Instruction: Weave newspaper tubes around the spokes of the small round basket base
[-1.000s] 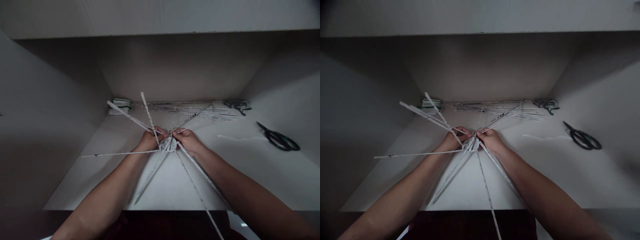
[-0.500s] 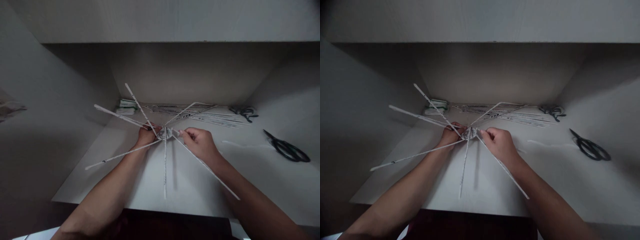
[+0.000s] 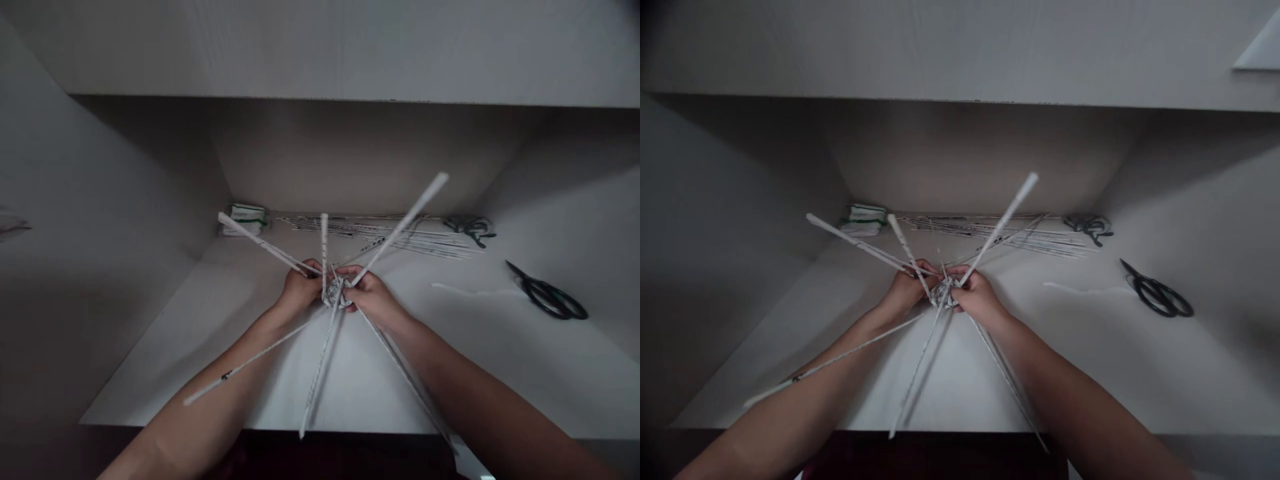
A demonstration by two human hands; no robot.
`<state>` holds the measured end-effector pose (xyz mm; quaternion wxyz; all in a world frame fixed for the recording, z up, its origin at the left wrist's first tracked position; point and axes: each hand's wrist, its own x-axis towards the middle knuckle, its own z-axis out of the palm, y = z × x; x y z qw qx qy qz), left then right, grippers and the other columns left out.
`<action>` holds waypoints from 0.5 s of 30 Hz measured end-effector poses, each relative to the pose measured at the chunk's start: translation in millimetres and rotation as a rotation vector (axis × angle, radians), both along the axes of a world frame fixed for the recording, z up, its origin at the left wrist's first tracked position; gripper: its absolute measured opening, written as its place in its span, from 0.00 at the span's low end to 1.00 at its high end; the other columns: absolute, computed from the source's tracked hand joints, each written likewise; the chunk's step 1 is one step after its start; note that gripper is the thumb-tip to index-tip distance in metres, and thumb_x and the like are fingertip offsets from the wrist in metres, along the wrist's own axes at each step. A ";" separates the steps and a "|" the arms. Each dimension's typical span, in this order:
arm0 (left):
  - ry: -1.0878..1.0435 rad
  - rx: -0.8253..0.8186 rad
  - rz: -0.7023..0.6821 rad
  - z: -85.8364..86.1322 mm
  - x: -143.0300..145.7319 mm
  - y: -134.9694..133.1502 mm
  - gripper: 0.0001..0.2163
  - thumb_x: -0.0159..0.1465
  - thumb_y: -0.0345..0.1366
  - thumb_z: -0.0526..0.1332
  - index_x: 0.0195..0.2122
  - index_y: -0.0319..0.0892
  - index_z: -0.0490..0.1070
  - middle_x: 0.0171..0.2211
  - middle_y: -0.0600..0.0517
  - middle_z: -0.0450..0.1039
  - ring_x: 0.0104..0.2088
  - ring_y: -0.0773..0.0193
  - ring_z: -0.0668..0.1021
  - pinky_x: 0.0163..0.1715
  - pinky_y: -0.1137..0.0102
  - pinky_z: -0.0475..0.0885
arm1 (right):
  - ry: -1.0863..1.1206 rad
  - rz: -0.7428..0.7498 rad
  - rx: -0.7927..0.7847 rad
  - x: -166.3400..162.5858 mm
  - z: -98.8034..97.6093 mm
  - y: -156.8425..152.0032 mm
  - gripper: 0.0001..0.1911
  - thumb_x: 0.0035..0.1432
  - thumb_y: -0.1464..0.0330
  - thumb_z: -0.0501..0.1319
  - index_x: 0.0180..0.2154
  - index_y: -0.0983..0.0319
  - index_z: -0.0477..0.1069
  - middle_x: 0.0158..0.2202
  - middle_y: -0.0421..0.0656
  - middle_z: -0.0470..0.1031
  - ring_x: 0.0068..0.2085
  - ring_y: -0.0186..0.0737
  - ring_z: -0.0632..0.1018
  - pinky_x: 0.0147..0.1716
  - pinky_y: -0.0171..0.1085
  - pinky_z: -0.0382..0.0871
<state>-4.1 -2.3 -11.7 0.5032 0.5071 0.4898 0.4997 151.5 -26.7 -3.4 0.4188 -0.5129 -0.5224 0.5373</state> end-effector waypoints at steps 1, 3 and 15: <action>0.003 0.007 -0.006 -0.2 0.8 -1.4 0.11 0.46 0.39 0.69 0.24 0.40 0.69 0.19 0.57 0.69 0.18 0.70 0.69 0.17 0.75 0.63 | -0.013 -0.004 0.027 0.5 -2.8 0.5 0.20 0.46 0.66 0.66 0.43 0.57 0.70 0.34 0.39 0.77 0.25 0.33 0.75 0.19 0.30 0.67; 0.012 0.011 -0.017 -1.0 1.4 -2.7 0.11 0.46 0.38 0.69 0.25 0.39 0.70 0.19 0.56 0.70 0.19 0.69 0.70 0.18 0.74 0.64 | -0.061 -0.029 0.125 2.3 -7.4 1.9 0.17 0.46 0.66 0.65 0.41 0.58 0.71 0.33 0.39 0.77 0.25 0.33 0.75 0.20 0.30 0.67; 0.075 0.065 -0.057 -11.5 3.6 -0.3 0.11 0.47 0.37 0.70 0.30 0.39 0.73 0.22 0.53 0.72 0.22 0.68 0.71 0.23 0.73 0.64 | -0.072 -0.209 0.164 3.3 -13.5 11.5 0.11 0.52 0.61 0.61 0.34 0.61 0.74 0.26 0.40 0.76 0.27 0.36 0.74 0.26 0.33 0.66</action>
